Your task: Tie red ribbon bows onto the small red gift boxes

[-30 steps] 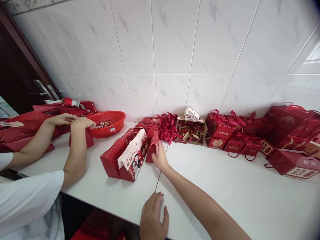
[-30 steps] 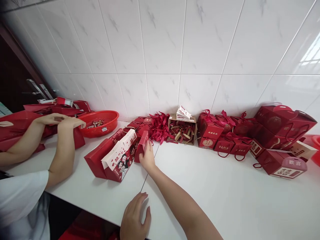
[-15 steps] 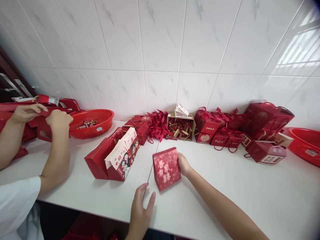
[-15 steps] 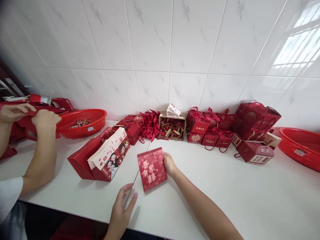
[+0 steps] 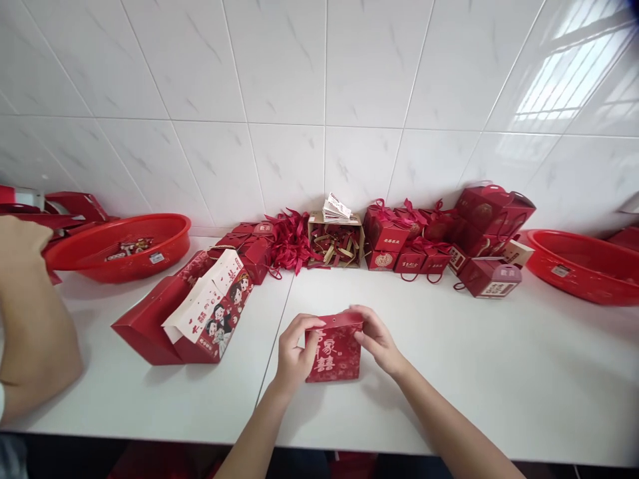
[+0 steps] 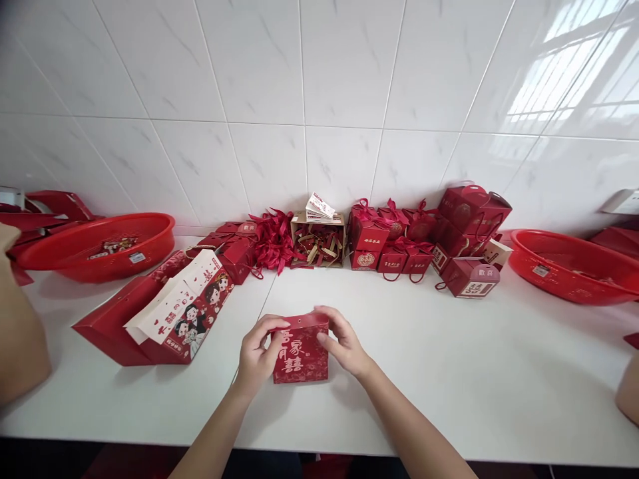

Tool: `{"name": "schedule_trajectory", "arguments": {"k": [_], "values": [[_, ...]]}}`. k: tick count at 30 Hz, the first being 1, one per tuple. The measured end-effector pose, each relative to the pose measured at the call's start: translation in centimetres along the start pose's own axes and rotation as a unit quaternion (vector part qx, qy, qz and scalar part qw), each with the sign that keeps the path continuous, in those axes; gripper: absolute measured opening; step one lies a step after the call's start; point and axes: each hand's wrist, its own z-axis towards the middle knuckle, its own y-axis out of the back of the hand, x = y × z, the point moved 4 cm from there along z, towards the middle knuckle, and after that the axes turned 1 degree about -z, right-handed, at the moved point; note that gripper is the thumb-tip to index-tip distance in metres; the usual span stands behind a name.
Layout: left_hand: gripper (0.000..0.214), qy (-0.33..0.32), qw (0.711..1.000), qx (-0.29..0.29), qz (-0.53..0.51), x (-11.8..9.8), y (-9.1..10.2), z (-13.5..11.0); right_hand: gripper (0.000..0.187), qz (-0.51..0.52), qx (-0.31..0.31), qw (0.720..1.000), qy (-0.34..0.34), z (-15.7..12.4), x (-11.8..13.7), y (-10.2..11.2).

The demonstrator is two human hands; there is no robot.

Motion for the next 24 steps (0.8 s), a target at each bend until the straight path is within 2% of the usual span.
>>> {"name": "schedule_trajectory", "arguments": {"k": [3,6,9,12,17,21,22,24], "values": [[0.012,-0.06,0.998,0.001,-0.002,0.1,-0.2,-0.1,0.022,-0.086,0.025,0.995,0.053,-0.1,0.4,0.0],[0.011,-0.099,0.995,0.002,-0.005,0.1,-0.4,-0.6,0.021,-0.112,0.009,0.989,0.096,-0.3,0.6,-0.3],[0.008,-0.094,0.995,-0.023,0.006,0.3,-0.8,-0.9,0.019,-0.105,-0.005,0.986,0.127,-0.5,0.7,-0.5],[0.014,-0.091,0.995,-0.046,0.018,0.5,-1.1,-1.2,0.019,-0.09,-0.009,0.987,0.134,-0.7,0.9,-0.7],[0.014,-0.099,0.993,-0.064,0.023,0.6,-1.3,-1.5,0.018,-0.049,-0.01,0.991,0.123,-0.9,0.8,-0.9],[0.015,-0.099,0.992,-0.076,0.023,0.7,-1.5,-1.9,0.017,-0.002,0.002,0.996,0.085,-1.1,0.6,-0.7],[0.021,-0.101,0.991,-0.084,0.018,0.6,-1.6,-2.1,0.019,0.025,0.014,0.998,0.063,-1.1,0.4,-0.6],[0.039,-0.089,0.99,-0.105,-0.002,0.7,-1.7,-2.3,0.036,0.11,0.037,0.993,0.008,-0.9,-0.1,-0.4]]}}
